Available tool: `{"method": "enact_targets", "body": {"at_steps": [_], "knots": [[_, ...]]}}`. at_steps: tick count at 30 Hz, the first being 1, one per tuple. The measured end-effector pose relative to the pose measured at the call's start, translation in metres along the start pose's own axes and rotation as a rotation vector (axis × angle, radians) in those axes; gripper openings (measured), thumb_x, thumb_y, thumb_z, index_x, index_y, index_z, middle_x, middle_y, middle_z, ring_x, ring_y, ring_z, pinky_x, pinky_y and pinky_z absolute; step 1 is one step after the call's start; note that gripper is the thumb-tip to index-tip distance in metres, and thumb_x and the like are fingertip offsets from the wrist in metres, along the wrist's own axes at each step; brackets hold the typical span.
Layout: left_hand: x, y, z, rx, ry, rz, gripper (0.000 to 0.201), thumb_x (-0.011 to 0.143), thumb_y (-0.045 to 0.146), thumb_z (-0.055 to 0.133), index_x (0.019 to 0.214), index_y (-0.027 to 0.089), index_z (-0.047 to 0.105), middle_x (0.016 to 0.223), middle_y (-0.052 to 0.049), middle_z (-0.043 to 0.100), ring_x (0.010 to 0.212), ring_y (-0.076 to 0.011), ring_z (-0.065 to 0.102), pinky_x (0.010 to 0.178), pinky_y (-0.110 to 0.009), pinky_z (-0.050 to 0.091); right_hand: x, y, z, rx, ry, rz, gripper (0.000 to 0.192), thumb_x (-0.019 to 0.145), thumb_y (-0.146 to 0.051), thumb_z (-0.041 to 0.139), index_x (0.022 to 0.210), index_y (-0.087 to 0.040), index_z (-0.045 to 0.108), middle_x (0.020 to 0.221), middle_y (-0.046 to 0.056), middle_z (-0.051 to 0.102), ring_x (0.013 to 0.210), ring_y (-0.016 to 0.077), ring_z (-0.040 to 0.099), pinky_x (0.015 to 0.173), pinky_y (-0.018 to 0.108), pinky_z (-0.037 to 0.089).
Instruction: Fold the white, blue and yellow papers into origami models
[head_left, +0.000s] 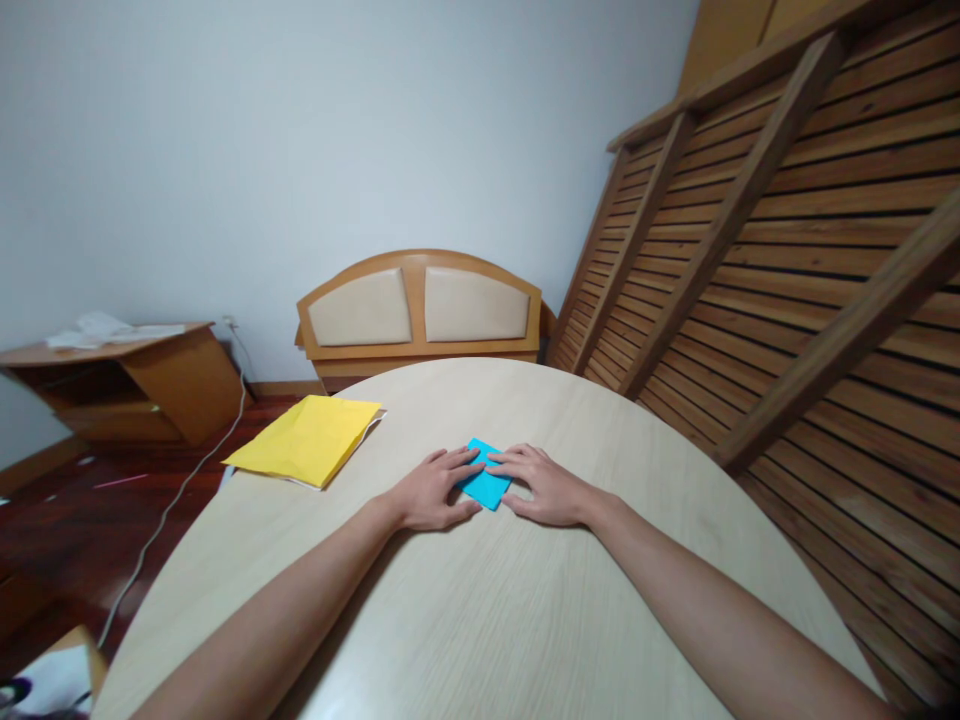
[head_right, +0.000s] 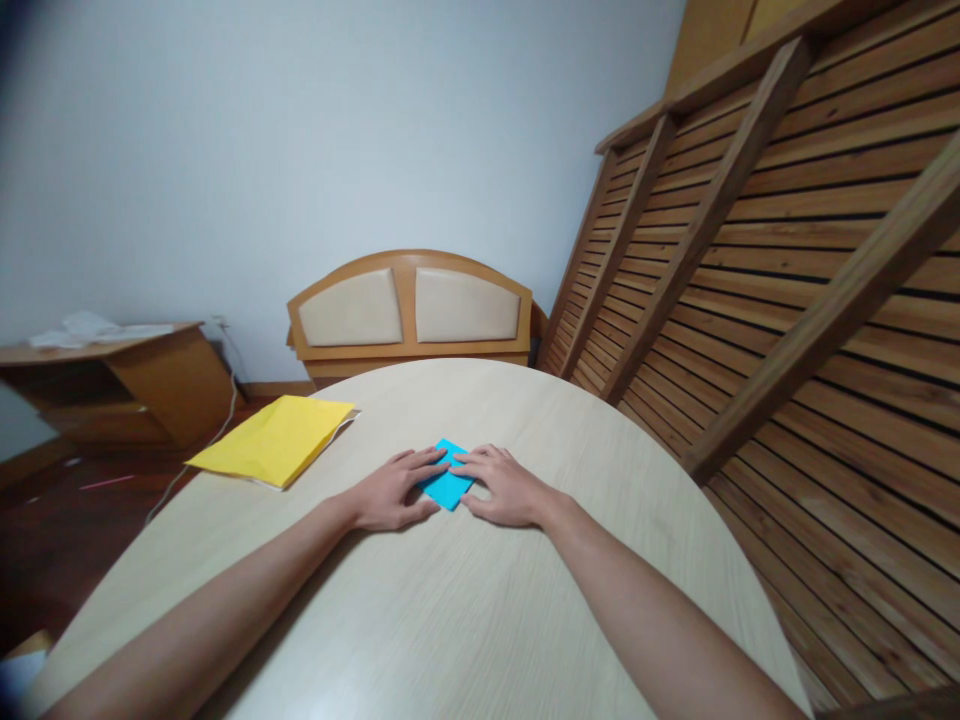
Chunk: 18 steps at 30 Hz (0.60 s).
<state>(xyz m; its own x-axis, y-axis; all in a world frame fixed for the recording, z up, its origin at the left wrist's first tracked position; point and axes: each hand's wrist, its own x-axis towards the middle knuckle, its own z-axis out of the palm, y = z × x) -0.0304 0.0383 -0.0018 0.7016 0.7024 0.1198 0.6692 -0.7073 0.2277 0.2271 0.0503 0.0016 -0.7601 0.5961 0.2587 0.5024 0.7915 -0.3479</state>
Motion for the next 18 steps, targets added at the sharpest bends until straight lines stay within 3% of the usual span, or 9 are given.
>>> {"method": "enact_targets", "body": {"at_steps": [5,9,18], "knots": [[0.0,0.001,-0.001,-0.03,-0.014,0.001,0.068,0.093,0.056,0.047,0.151,0.022,0.035,0.157,-0.011,0.033,0.147,-0.0313,0.025,0.118,-0.057,0.022,0.001,-0.004,-0.001,-0.002,-0.018,0.024,0.043,0.09,-0.045,0.058,0.128,-0.025,0.064,0.144,0.006,0.054,0.129,0.0305,0.045,0.111,0.051,0.033],[0.0,0.001,-0.001,-0.026,-0.016,0.004,0.065,0.094,0.052,0.048,0.15,0.022,0.037,0.157,-0.011,0.035,0.147,-0.0304,0.026,0.118,-0.057,0.023,0.0,-0.003,0.001,0.016,-0.025,0.039,0.053,0.086,-0.052,0.061,0.129,-0.021,0.062,0.149,0.01,0.048,0.138,0.0308,0.04,0.115,0.05,0.029],[0.0,-0.001,0.001,-0.03,0.03,0.022,0.062,0.089,0.047,0.056,0.143,0.019,0.047,0.152,-0.014,0.043,0.144,-0.0304,0.033,0.117,-0.053,0.026,0.0,0.006,0.004,0.019,0.024,-0.024,0.046,0.086,-0.047,0.065,0.126,-0.025,0.065,0.143,0.009,0.055,0.135,0.0273,0.047,0.114,0.047,0.033]]}}
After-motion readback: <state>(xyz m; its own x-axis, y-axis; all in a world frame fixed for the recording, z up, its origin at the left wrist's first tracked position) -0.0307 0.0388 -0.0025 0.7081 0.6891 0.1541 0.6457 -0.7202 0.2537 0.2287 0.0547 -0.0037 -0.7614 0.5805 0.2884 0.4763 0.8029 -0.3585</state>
